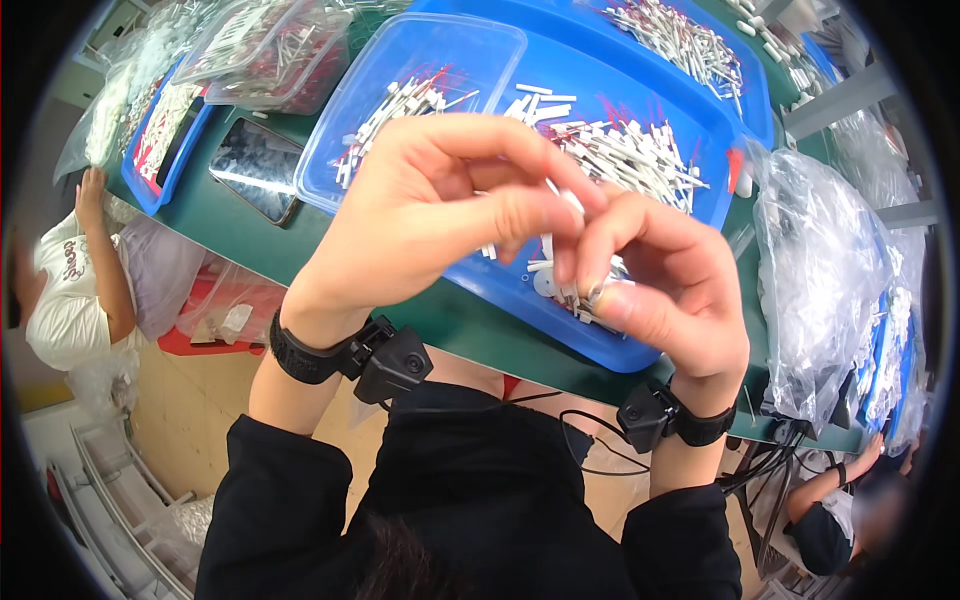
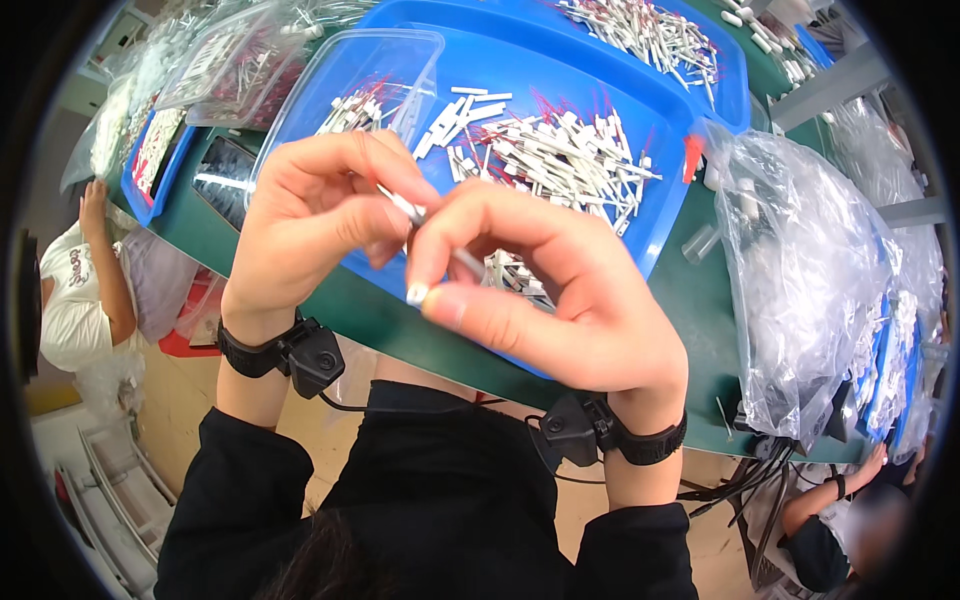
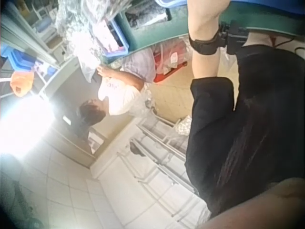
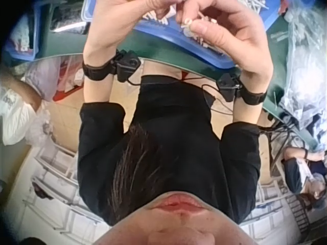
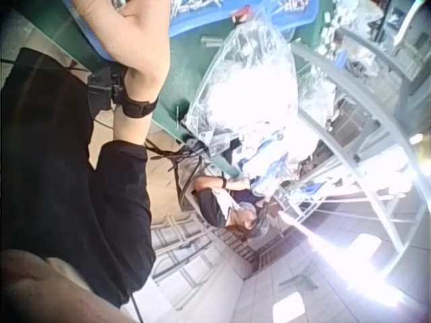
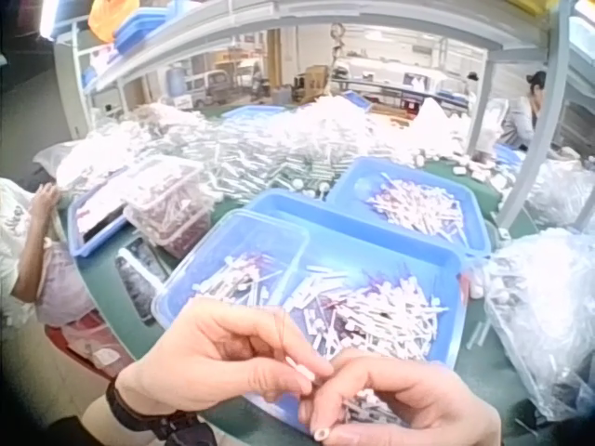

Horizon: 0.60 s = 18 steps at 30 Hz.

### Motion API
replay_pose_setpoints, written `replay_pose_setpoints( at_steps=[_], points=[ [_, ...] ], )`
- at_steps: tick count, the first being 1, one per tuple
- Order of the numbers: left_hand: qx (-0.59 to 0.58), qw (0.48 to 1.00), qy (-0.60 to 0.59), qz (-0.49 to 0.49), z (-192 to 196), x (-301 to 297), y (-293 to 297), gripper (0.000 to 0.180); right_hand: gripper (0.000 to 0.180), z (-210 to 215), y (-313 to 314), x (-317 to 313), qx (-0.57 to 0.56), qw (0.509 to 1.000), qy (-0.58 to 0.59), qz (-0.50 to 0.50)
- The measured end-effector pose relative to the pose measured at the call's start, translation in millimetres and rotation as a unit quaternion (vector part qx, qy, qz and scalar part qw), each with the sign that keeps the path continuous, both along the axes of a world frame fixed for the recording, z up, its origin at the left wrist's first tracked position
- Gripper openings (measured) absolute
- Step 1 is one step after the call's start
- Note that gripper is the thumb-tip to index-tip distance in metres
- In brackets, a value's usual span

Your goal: Assembling small white electronic components by inserting wires and joining parts.

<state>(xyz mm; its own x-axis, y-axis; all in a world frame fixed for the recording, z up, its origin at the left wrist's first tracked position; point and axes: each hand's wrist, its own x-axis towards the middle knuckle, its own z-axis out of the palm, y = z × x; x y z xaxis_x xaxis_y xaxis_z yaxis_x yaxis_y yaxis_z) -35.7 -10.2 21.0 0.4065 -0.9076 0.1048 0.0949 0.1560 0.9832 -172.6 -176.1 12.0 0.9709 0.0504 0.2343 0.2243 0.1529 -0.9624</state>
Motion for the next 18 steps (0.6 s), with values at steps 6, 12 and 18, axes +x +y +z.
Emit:
replay_pose_setpoints(
  at_steps=[6,12,18],
  points=[
    [-0.102,0.988,-0.002,0.116,-16.2,-3.0,6.6,0.018,0.012,0.4,0.8,2.2,-0.037,0.984,-0.007,-0.173],
    [-0.083,0.981,-0.022,0.176,-16.9,-3.1,12.3,0.02,0.013,-0.4,1.7,2.4,-0.084,0.978,-0.005,-0.192],
    [-0.085,0.978,-0.037,0.186,-19.7,-3.2,13.1,0.02,0.014,-3.0,5.2,4.5,-0.109,0.973,-0.015,-0.203]
  ],
)
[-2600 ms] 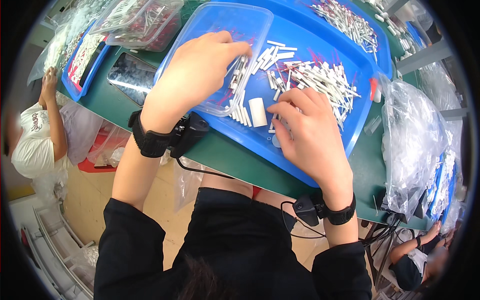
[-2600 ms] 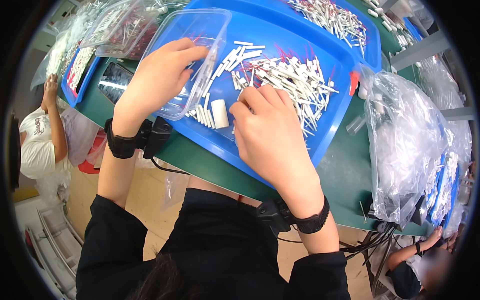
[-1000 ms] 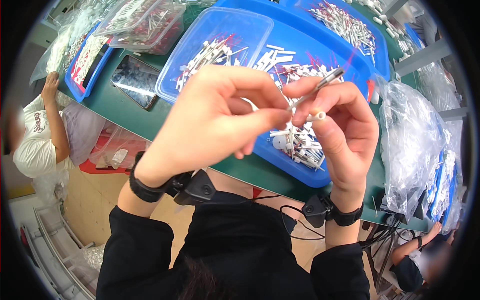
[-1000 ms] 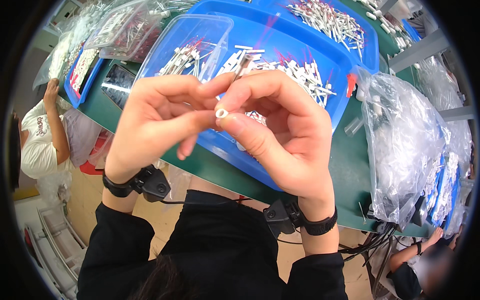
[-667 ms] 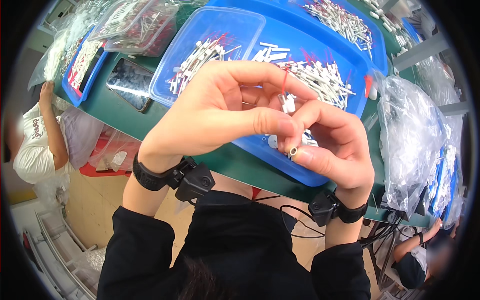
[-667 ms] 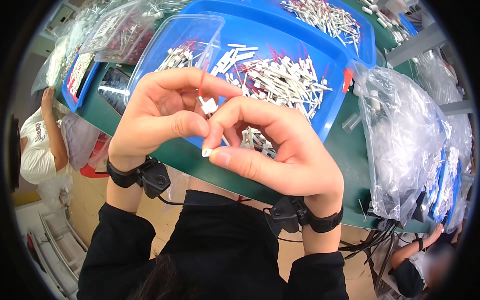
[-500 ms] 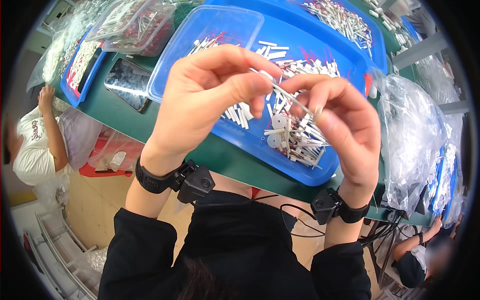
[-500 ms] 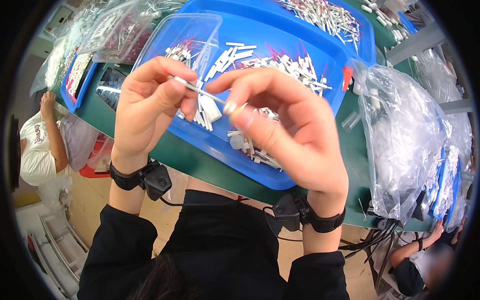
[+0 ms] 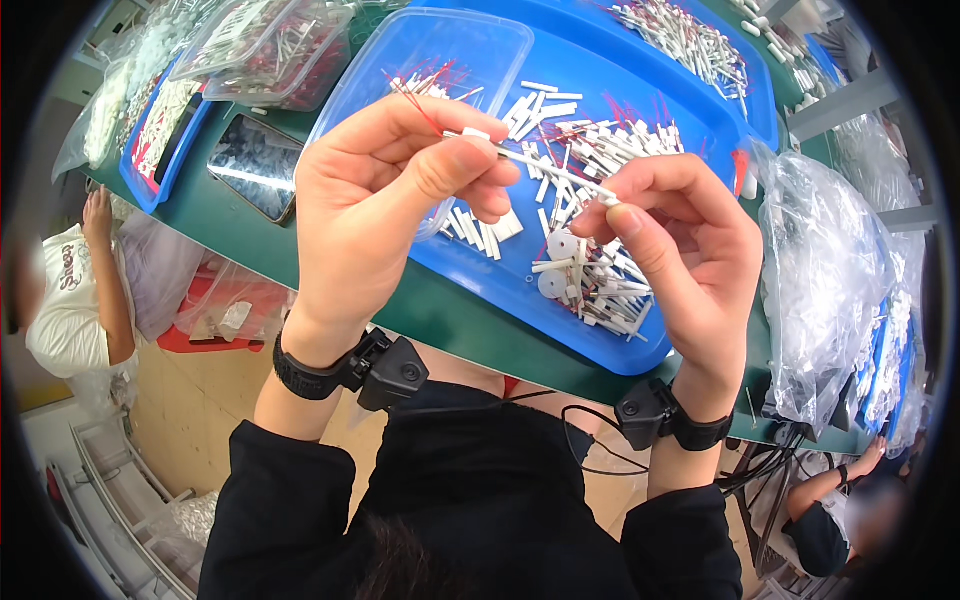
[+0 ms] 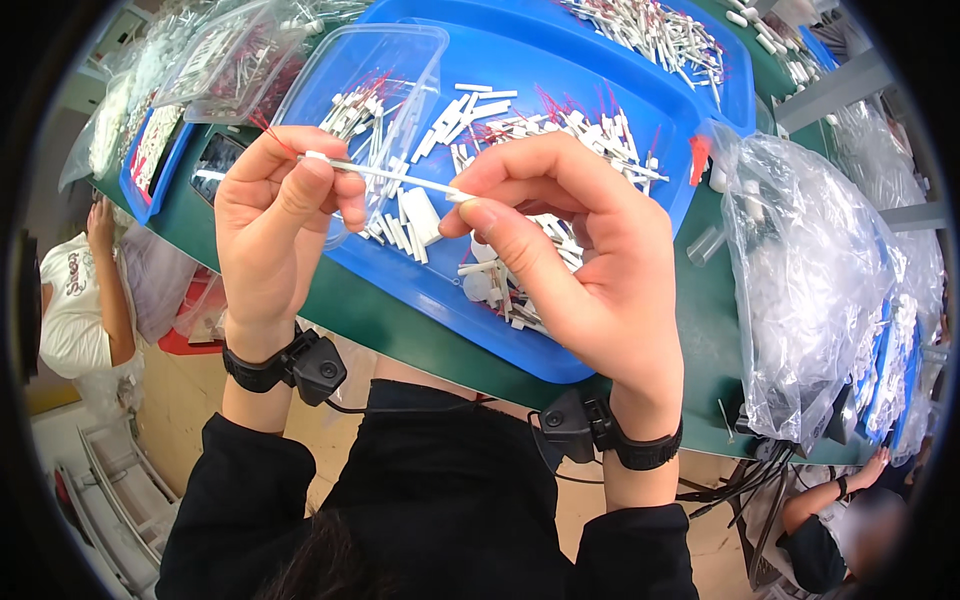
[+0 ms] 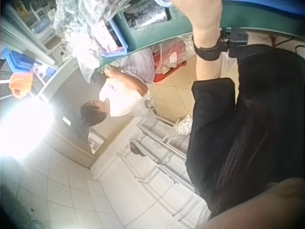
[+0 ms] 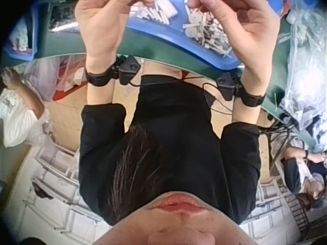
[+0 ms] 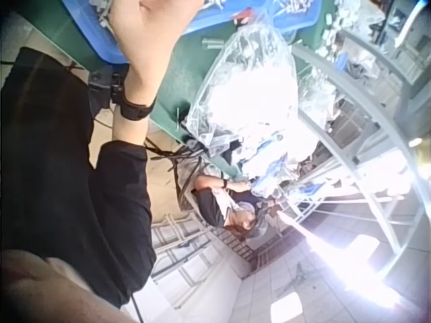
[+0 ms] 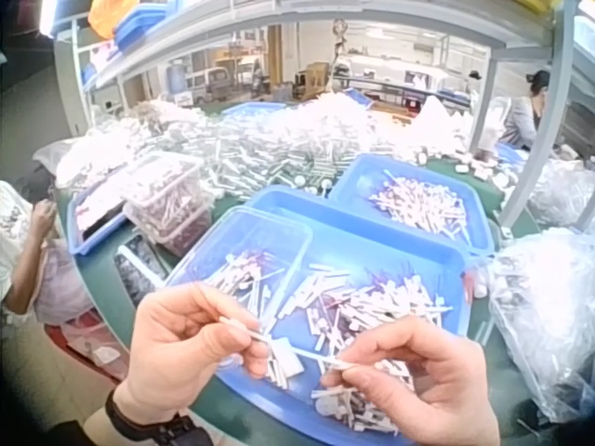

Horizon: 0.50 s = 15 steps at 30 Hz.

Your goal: Assembling small white electronic components by inserting wires and joining parts.

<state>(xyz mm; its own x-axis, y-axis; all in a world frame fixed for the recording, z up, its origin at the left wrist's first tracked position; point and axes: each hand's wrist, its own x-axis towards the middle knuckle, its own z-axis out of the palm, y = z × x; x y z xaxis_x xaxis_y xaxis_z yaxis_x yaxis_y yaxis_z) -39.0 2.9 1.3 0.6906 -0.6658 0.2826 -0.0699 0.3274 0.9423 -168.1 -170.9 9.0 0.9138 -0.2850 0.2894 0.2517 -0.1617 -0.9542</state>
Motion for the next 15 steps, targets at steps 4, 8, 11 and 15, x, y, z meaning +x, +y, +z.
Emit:
replay_pose_setpoints(
  at_steps=[4,8,11,15],
  points=[
    [0.0,1.0,-0.018,0.007,-0.8,-1.2,-1.0,0.018,0.014,0.7,-0.1,-1.2,-0.007,1.0,-0.009,-0.001],
    [0.0,0.998,-0.054,0.024,0.3,2.1,2.5,0.017,0.014,3.2,-4.6,-4.3,-0.027,1.0,-0.009,-0.007],
    [-0.049,0.999,-0.022,-0.003,-2.1,4.3,3.0,0.011,0.015,2.7,-2.4,-2.2,-0.011,1.0,-0.018,-0.007],
    [-0.005,0.998,-0.056,0.012,-0.8,-1.1,1.5,0.016,0.015,1.5,-2.2,-1.9,-0.016,0.999,-0.022,0.016]
  ],
)
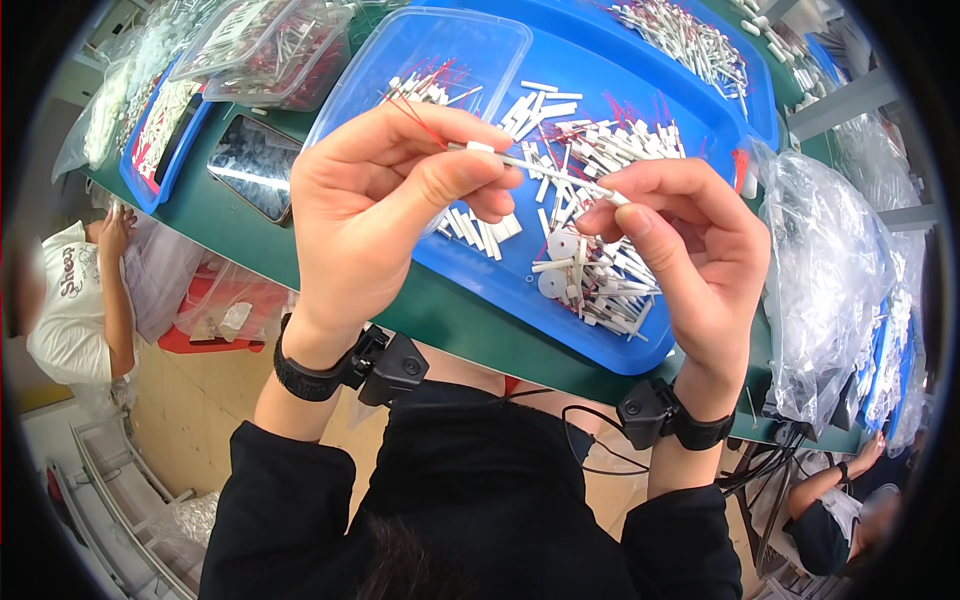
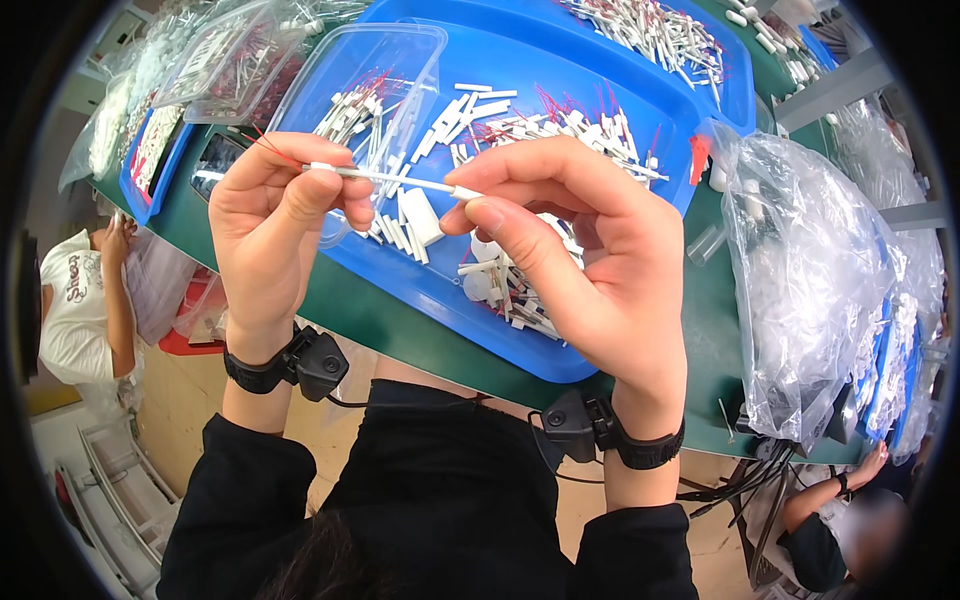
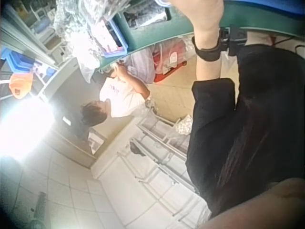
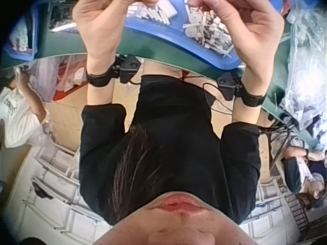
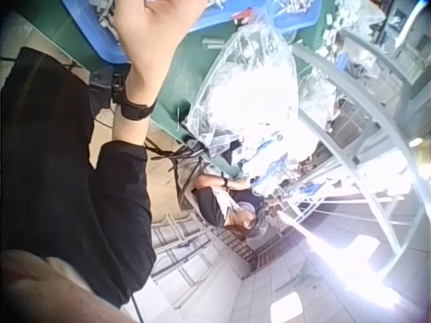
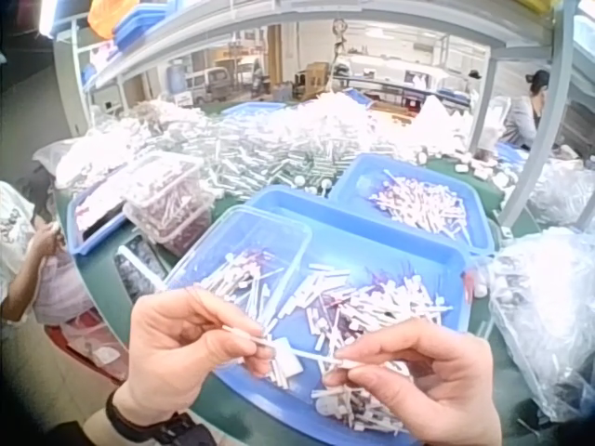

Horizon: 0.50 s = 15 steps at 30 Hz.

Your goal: Assembling small white electronic components by inserting wires and joining parts.

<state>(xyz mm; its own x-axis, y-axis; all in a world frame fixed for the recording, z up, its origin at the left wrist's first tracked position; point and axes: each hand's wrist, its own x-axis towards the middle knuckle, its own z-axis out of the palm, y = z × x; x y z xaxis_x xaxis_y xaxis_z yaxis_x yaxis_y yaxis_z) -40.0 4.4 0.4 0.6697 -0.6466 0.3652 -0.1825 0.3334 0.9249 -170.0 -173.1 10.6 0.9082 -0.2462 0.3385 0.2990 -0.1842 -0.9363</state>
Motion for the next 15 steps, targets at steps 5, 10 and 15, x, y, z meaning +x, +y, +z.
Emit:
replay_pose_setpoints(
  at_steps=[5,10,15],
  points=[
    [0.057,0.997,-0.05,0.009,3.4,-8.2,-5.6,0.012,0.012,-6.4,4.6,4.4,-0.159,0.982,-0.031,-0.1],
    [0.085,0.986,-0.14,0.02,0.6,-6.8,-8.3,0.017,0.011,-11.9,9.3,10.2,-0.3,0.936,-0.102,-0.155],
    [0.092,0.984,-0.152,0.021,1.5,-9.8,-9.7,0.017,0.014,-19.5,10.2,11.7,-0.329,0.92,-0.141,-0.16]
  ],
)
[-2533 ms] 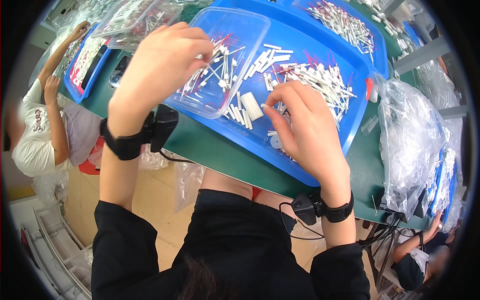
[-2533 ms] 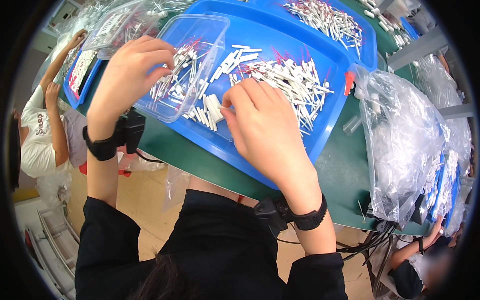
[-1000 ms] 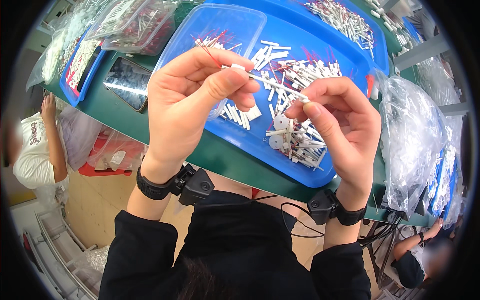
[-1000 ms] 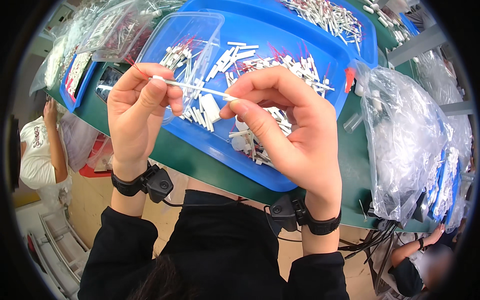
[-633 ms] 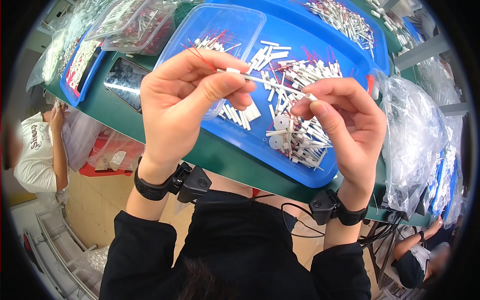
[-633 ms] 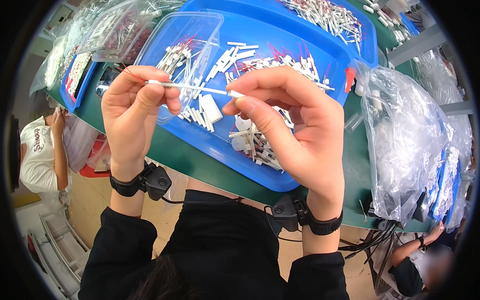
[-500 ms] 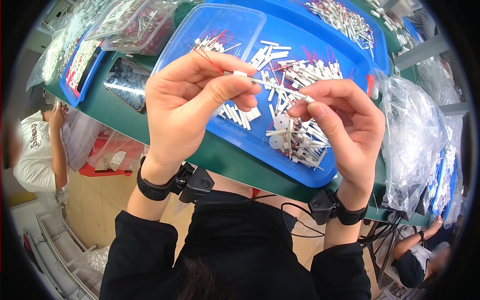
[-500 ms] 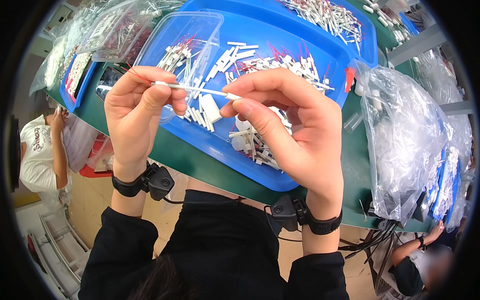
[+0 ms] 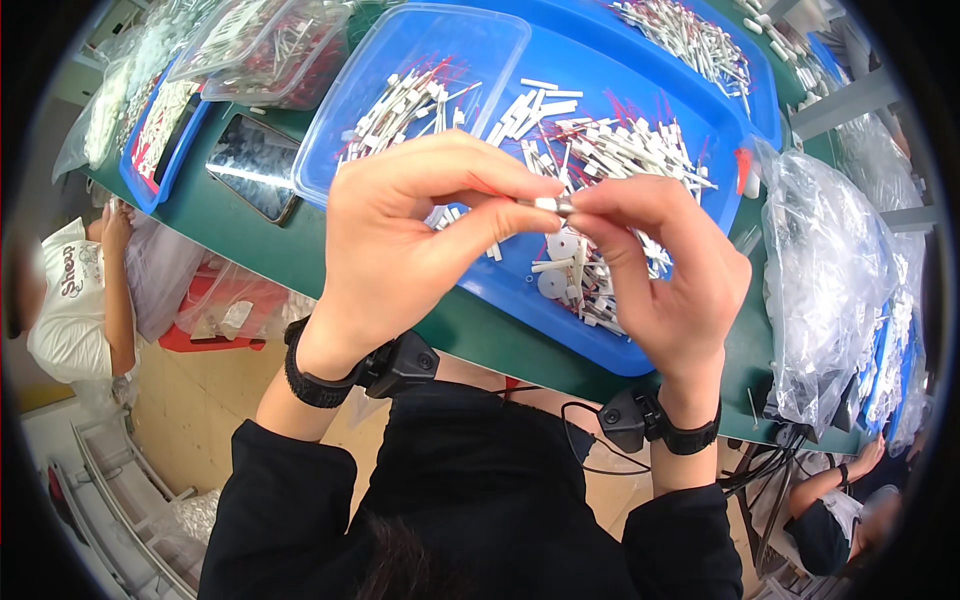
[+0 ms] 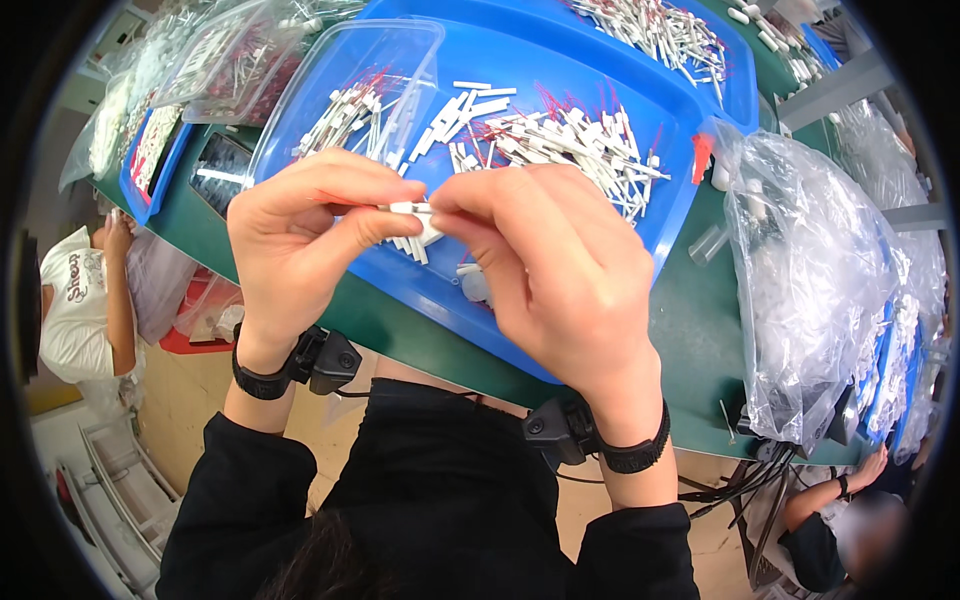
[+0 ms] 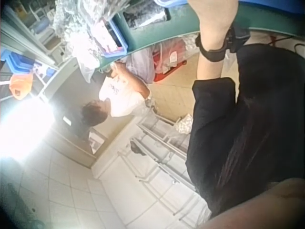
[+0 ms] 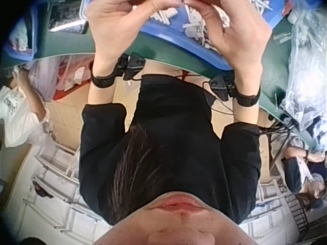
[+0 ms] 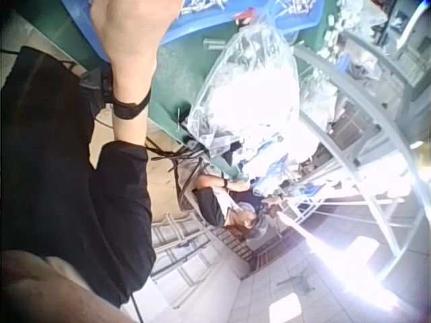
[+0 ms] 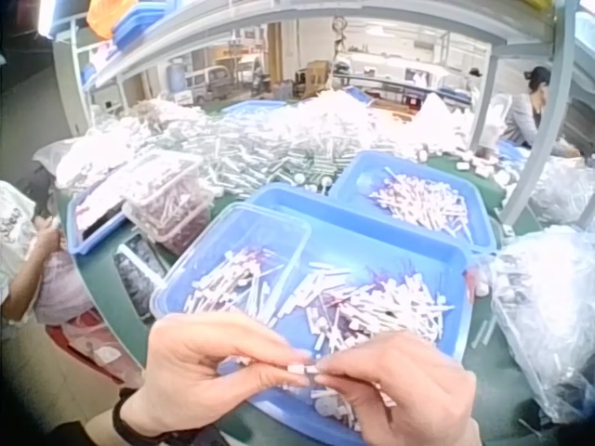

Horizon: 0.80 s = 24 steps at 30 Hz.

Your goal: Assembling small white electronic components by inserting wires and joining parts.

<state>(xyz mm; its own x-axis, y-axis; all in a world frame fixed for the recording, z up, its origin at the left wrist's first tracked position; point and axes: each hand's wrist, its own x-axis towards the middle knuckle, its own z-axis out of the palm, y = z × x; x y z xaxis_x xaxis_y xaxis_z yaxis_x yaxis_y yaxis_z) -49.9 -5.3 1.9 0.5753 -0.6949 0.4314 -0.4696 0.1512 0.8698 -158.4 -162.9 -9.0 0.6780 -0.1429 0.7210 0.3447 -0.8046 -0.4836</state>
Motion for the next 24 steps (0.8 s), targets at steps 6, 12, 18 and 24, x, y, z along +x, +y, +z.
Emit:
replay_pose_setpoints(
  at_steps=[6,12,18,24],
  points=[
    [0.028,0.993,-0.095,-0.067,-2.6,12.0,4.7,0.025,0.03,7.6,0.9,-2.6,-0.022,0.998,0.039,0.04],
    [0.1,0.984,-0.106,0.104,18.9,60.4,20.8,0.016,0.029,-0.9,-11.6,-1.1,-0.022,0.996,0.051,-0.075],
    [0.404,0.884,-0.202,0.12,-0.8,74.2,18.4,0.018,0.026,-11.7,-3.6,6.4,-0.083,0.985,0.074,-0.128],
    [0.402,0.869,-0.255,0.134,-9.8,75.2,11.6,0.014,0.015,-15.7,15.1,10.9,-0.101,0.979,0.175,-0.034]
  ],
)
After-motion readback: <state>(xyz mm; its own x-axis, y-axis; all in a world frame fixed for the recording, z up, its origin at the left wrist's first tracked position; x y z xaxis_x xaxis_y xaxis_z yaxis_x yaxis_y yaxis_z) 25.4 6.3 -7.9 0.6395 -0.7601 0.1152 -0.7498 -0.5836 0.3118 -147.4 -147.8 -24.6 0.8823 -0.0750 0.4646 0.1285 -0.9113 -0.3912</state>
